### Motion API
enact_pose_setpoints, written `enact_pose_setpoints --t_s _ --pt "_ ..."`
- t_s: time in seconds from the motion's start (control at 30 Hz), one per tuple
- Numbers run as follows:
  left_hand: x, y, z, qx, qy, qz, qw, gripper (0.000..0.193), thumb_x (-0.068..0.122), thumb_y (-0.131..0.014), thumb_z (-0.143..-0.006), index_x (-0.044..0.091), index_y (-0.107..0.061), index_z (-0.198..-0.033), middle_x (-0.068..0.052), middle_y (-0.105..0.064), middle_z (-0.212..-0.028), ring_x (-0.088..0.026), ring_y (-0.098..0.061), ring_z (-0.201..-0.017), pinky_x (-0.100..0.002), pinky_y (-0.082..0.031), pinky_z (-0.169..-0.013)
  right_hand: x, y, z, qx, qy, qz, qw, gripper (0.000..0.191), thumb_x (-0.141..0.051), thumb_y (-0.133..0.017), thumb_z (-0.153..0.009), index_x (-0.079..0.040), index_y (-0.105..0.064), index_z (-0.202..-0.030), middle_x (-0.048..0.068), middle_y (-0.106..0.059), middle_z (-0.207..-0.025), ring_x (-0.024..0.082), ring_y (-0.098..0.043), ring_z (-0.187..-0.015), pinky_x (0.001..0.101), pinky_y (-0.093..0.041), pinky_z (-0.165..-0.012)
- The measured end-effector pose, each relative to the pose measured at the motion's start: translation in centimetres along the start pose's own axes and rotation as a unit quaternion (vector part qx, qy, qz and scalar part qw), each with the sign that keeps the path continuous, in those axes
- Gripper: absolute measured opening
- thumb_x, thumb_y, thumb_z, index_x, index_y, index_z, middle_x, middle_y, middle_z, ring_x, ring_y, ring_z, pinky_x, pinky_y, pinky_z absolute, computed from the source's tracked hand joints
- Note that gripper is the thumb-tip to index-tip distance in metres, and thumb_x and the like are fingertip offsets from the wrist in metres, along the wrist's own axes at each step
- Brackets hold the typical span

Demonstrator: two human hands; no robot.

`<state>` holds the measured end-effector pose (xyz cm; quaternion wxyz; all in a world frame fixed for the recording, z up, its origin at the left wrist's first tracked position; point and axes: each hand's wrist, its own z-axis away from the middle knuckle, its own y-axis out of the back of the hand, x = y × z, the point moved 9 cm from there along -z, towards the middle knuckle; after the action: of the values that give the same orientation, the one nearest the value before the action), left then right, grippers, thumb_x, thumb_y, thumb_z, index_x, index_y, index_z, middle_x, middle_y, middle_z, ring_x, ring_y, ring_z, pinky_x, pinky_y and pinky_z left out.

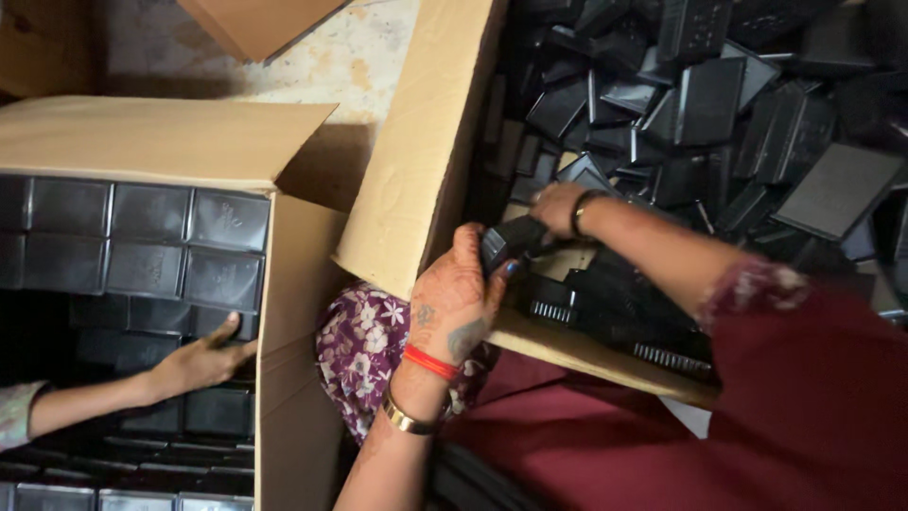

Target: The person sits on the floor and packs black soap boxes one at a time into a cardboard display tray, picking boxes from a bulk box and pressing them into the tray slots. A second worker nearby also fills trays as the person continues filling the tray grid.

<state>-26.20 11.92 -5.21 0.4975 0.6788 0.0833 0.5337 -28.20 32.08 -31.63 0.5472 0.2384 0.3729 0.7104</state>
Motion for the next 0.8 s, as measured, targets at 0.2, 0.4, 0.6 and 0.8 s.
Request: enact_pose_setpoints --t_s 0.2,0.4,0.6,0.8 --pt "0.9 0.6 -0.1 0.020 -0.021 0.014 0.999 0.052 0.036 -0.068 -0.094 0.005 -0.046 -0.129 -0.020 -0.070 -0.092 -0.040 -0.069 -0.086 -0.049 -0.054 -0.073 -1.1 -2.5 -1.1 -0.056 -0.021 -0.017 0.998 0.052 -0.048 -0.074 -0.082 -0.023 -0.069 -0.127 0.012 -0.074 -0.118 0.035 -0.067 -0.117 0.0501 -0.048 -0.102" --pt "-1.4 0.2 0.0 0.005 0.061 0.097 0.993 0.059 0.043 -0.070 -0.095 0.006 -0.046 -0.134 -0.022 -0.070 -0.103 -0.040 -0.068 -0.096 -0.045 -0.054 -0.081 -1.4 0.1 2.7 -0.022 0.033 -0.101 0.994 0.071 -0.056 -0.088 -0.061 -0.014 -0.072 -0.116 0.015 -0.076 -0.112 0.032 -0.071 -0.107 0.0430 -0.056 -0.094" --pt "-0.8 -0.5 -1.1 0.101 -0.003 0.476 0.874 0.061 0.031 -0.071 -0.103 0.006 -0.039 -0.149 -0.016 -0.059 -0.136 -0.025 -0.058 -0.124 -0.036 -0.048 -0.110 -0.1 8.1 8.8 0.169 -0.015 -0.772 0.612 0.068 -0.048 -0.074 -0.086 -0.003 -0.058 -0.135 0.013 -0.073 -0.119 0.027 -0.071 -0.110 0.0449 -0.058 -0.093" --pt "-2.2 -1.9 -1.3 0.051 0.100 0.660 0.743 0.109 0.023 -0.078 -0.084 0.019 0.003 -0.157 -0.020 -0.060 -0.132 -0.028 -0.065 -0.115 -0.040 -0.053 -0.102 -7.4 10.5 11.1 0.219 0.145 -0.781 0.566 0.071 -0.052 -0.067 -0.093 -0.002 -0.056 -0.142 0.010 -0.066 -0.133 0.024 -0.063 -0.122 0.0446 -0.052 -0.104"
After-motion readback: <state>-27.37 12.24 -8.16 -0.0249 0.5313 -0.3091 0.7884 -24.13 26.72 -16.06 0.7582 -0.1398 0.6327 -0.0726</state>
